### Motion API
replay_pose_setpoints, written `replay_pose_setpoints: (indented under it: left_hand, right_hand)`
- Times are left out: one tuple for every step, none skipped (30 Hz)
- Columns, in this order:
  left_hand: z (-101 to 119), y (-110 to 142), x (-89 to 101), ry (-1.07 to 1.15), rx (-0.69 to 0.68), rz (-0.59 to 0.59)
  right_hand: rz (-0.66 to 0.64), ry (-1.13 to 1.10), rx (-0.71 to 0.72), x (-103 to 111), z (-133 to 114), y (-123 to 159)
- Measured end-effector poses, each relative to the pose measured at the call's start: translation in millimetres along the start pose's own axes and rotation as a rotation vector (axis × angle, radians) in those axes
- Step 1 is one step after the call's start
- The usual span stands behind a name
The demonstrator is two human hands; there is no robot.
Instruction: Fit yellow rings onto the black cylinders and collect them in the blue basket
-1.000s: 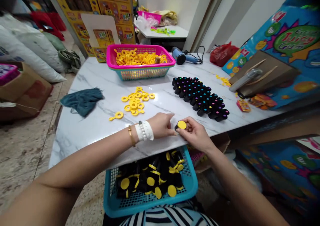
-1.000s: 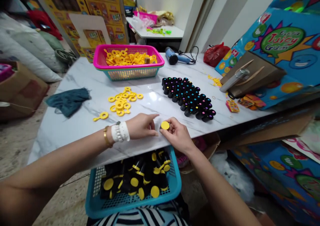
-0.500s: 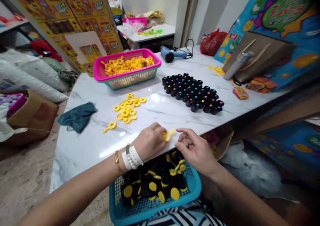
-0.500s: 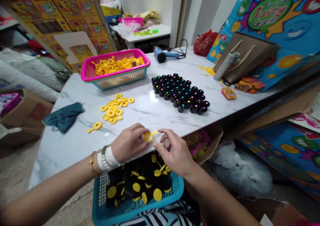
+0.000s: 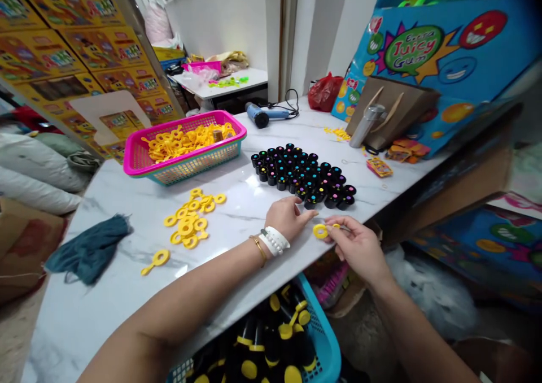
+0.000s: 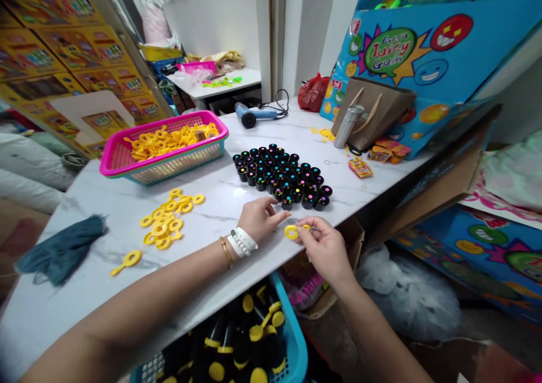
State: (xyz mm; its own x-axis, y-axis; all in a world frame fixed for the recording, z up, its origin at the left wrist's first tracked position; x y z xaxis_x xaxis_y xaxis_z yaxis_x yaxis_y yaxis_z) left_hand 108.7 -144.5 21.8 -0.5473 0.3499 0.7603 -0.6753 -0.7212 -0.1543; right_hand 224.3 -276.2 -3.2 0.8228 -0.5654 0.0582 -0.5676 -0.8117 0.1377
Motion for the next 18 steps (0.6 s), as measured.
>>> replay_pose_setpoints:
  left_hand:
    - [0,-3,-2.6,-0.021,-0.004,-0.012]
    - [0,-4,-4.1,-0.034,-0.007,-0.021]
    - [0,-5,-4.6,-0.041,-0.004,-0.022]
    - [0,-4,-4.5,-0.040,0.002,-0.018]
    - [-1,-4,-3.9,-0.034,0.009,-0.011]
    - [-1,-3,-3.2,-0.023,0.018,-0.002]
    - [-2,-3,-2.4,-0.009,0.026,0.007]
    - [-3,-2,-1.6,0.003,0.033,0.015]
    - [-4,-1,-0.7,0.009,0.037,0.022]
    - [-5,0,0.5,0.007,0.033,0.026]
    - [-6,2,2.1,-0.006,0.021,0.028]
    - [-8,5,4.0,-0.028,0.002,0.025]
    - [-9,10,6.3,-0.058,-0.025,0.018]
    - [-11,15,8.8,-0.088,-0.054,0.008]
    - [-13,22,11.4,-0.119,-0.081,-0.008]
    - [-15,30,13.8,-0.149,-0.099,-0.027]
    - [-17,38,16.0,-0.175,-0.110,-0.046]
    - [-19,45,17.9,-0.194,-0.115,-0.064]
  right_hand:
    - [-0.011,0.013,0.008,-1,-3,-4]
    - [-0.036,0.029,0.013,-2,-5,-9]
    - [-0.067,0.048,0.013,-5,-8,-15]
    - [-0.100,0.073,0.010,-7,-9,-20]
    - [-0.126,0.102,0.007,-10,-10,-24]
    - [-0.148,0.133,0.002,-12,-11,-27]
    - [-0.175,0.161,-0.001,-14,-11,-28]
    - [-0.211,0.183,0.001,-16,-11,-28]
    - [-0.259,0.201,0.006,-19,-12,-26]
    - [-0.315,0.211,0.012,-21,-12,-22]
    - [-0.371,0.210,0.011,-23,-12,-18]
    - [-0.422,0.195,0.002,-25,-13,-13]
    - [-0.454,0.166,-0.012,-25,-13,-10]
    - [-0.464,0.123,-0.036,-25,-13,-8]
    - [-0.458,0.067,-0.065,-25,-13,-7]
    - [-0.443,0.006,-0.089,-25,-14,-8]
    - [-0.421,-0.048,-0.103,-26,-14,-9]
    - [-0.401,-0.084,-0.111,-28,-15,-11]
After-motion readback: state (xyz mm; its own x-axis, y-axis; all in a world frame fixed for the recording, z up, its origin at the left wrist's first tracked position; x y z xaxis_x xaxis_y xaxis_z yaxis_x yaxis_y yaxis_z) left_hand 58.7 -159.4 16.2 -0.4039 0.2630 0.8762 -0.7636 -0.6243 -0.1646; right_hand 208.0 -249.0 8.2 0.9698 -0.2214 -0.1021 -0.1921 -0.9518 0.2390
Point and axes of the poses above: each hand's wrist, its own y-axis away from the middle knuckle, its own x-axis out of the back of the hand, z = x × y, the point moved 4 cm from there along -y, towards the middle knuckle, and after that the axes turned 4 degrees about -x, right-handed, at the moved point
